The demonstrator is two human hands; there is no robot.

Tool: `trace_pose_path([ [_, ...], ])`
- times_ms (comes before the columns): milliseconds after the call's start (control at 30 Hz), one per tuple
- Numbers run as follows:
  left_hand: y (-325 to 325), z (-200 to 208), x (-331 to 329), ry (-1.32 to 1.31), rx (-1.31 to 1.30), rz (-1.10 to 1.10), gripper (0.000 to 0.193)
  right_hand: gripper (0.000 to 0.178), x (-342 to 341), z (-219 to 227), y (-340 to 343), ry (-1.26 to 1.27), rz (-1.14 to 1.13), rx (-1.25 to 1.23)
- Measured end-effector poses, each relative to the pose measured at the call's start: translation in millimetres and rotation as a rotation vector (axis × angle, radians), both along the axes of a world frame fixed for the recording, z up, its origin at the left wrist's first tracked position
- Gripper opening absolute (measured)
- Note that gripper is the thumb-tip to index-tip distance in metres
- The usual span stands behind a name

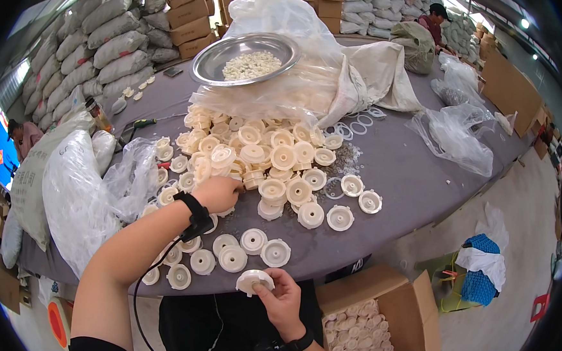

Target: Manually assemble white plastic circular components by inserting a smaller part into a larger ring structure.

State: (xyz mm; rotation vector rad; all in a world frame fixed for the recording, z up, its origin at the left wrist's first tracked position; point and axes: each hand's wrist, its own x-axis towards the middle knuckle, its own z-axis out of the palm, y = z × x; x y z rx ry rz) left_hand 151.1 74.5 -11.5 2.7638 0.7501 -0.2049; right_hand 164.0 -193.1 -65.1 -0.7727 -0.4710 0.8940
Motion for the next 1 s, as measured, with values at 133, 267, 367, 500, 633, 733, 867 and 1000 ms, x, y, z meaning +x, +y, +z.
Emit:
trace_pose_path([
  [133,-13.6,-2.6,8.6,0.092,0.208,0.051,0.030,0.022,-0.7,-3.9,1.2,0.008,0.005,-0.002],
  [267,-14.0,-5.2,5.6,0.032,0.189,0.009,0.025,0.022,-0.7,-4.0,1.0,-0.003,0.006,-0.010],
  [367,-22.5,-1.7,8.4,-0.045,0.158,0.005,0.021,0.022,2.2,-6.1,1.3,-0.008,-0.006,-0.022],
  [500,-29.0,-5.2,14.1,-0.003,0.278,-0.020,0.018,0.022,0.5,-7.0,3.6,0.016,0.010,-0.022],
  [633,-20.9,-14.6,15.7,0.023,0.355,-0.106,0.015,0.022,1.8,-6.7,3.6,-0.006,0.000,-0.033],
  [733,-22.5,-13.3,15.5,-0.019,0.370,-0.152,0.013,0.022,3.4,-5.8,3.2,-0.018,-0.022,-0.042],
  [867,-28.0,-11.6,11.7,-0.081,0.325,-0.189,0.009,0.022,4.5,-4.9,4.6,-0.038,-0.040,-0.044],
  [1000,-26.3,-18.0,9.9,-0.205,0.327,-0.214,0.007,0.021,3.3,0.2,5.4,-0.071,-0.044,-0.049],
])
